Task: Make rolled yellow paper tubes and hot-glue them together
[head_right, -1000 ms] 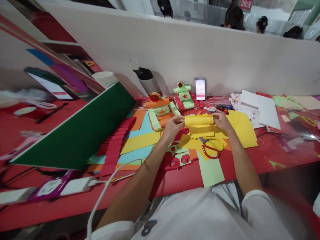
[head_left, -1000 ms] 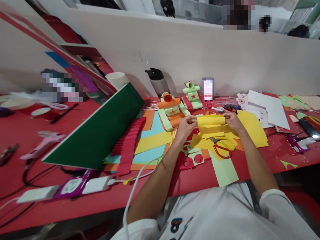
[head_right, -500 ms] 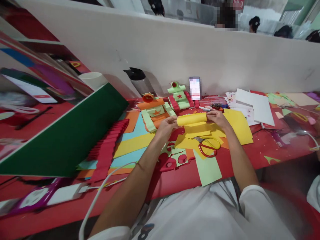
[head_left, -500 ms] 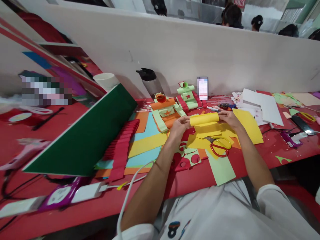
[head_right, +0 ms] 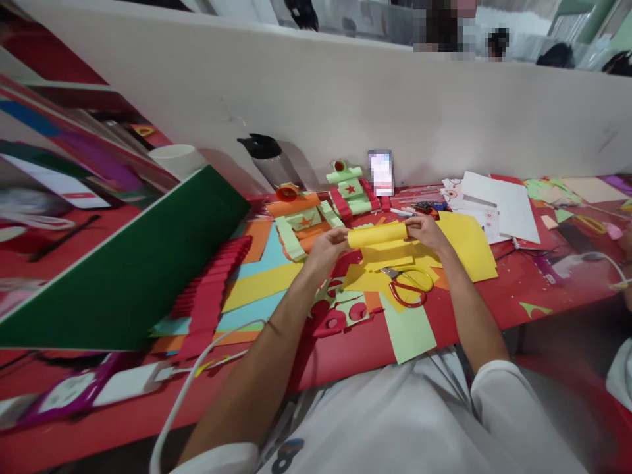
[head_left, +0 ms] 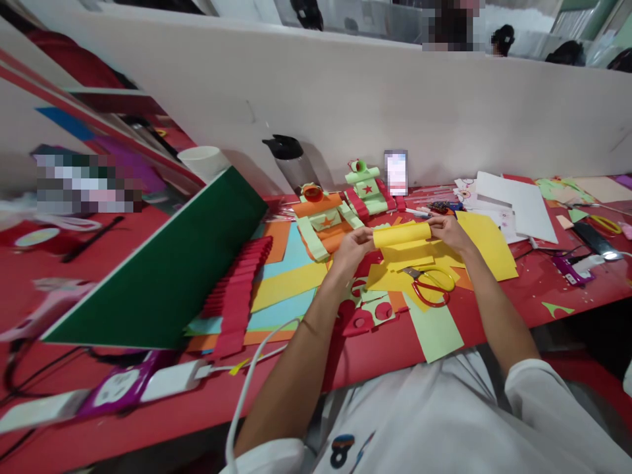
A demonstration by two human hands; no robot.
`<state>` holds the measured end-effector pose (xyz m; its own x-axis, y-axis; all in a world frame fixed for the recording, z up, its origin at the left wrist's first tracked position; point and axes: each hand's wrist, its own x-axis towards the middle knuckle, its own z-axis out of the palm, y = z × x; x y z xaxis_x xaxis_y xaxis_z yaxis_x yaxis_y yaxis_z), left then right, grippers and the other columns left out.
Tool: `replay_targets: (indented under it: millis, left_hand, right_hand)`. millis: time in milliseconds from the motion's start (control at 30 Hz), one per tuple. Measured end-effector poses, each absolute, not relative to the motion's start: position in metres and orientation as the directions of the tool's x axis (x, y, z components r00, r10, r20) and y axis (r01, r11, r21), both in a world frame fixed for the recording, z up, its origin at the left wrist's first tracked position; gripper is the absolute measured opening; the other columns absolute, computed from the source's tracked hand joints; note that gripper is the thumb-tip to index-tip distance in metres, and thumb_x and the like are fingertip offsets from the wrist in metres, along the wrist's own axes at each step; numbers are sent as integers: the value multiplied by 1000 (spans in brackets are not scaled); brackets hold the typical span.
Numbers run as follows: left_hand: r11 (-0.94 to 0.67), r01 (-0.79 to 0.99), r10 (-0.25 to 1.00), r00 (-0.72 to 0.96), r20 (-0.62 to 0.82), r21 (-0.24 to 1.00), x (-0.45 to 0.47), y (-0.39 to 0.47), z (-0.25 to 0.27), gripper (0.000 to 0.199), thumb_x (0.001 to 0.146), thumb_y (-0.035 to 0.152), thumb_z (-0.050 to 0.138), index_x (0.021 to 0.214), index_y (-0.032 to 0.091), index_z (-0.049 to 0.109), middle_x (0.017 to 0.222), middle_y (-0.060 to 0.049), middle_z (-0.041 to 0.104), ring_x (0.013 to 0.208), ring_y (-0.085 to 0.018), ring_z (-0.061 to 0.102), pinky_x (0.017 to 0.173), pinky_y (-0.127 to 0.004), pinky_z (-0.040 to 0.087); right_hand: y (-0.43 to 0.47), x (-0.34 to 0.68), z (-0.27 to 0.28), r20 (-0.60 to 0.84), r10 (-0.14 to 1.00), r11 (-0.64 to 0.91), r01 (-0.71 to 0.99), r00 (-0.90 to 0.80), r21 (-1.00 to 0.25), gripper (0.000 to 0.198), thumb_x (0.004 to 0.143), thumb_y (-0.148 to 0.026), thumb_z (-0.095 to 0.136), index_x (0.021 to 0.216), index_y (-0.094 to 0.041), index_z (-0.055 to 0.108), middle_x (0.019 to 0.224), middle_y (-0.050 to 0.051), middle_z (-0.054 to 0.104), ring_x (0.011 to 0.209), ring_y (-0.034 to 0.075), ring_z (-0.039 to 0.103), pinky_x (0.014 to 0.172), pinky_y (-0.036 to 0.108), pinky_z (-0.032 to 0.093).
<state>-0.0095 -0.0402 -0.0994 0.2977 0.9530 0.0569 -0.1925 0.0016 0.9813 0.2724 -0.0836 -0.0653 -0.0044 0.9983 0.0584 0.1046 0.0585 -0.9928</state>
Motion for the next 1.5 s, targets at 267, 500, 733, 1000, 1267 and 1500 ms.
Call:
replay_targets:
  millis: [267,500,733,1000,1267,1500]
  left_hand:
    - [-2,-229,943,325,78,973,-7,-52,-81,37,59,36,94,87,20,75,74,1,72,68,-14,66,69,-27,56]
    - [13,-249,925,371,83,968,-5,-63,-68,33,62,36,95,86,19,79,77,-1,74,75,-15,68,73,-26,56]
    - [151,-389,896,443,41,909,-6,-69,-62,42,63,39,101,94,18,82,87,-3,77,75,-12,69,78,-26,60]
    - [199,-397,869,495,27,896,-9,-66,-63,48,62,46,102,95,18,81,81,-1,73,73,-12,71,76,-24,61]
    - [-91,-109,884,450,131,990,-7,-73,-55,34,74,47,87,75,18,71,69,0,66,70,-15,64,72,-28,55]
    - [-157,-68,894,414,171,985,-4,-70,-57,34,74,51,81,76,19,70,66,-1,66,63,-16,63,65,-29,52]
  right_hand:
    - [-76,284,-77,67,997,65,59,26,-996,37,64,-43,94,91,-20,84,96,6,81,86,19,73,76,30,64]
    - [-76,284,-78,74,997,73,28,23,-997,33,63,-37,92,91,-21,85,102,6,81,89,20,74,77,29,63]
    - [-73,285,-81,73,996,72,15,56,-997,35,59,-37,93,90,-23,85,102,5,81,89,20,73,65,24,60]
    - [-71,294,-86,123,992,121,82,22,-989,31,64,-33,90,93,-23,87,95,3,81,79,16,70,69,25,61]
    - [-73,295,-81,136,991,134,125,0,-983,33,64,-33,90,95,-21,87,91,4,81,76,16,69,72,28,62]
    - [-77,292,-73,129,992,127,146,5,-981,35,59,-39,93,88,-19,86,88,5,80,77,20,72,70,30,61]
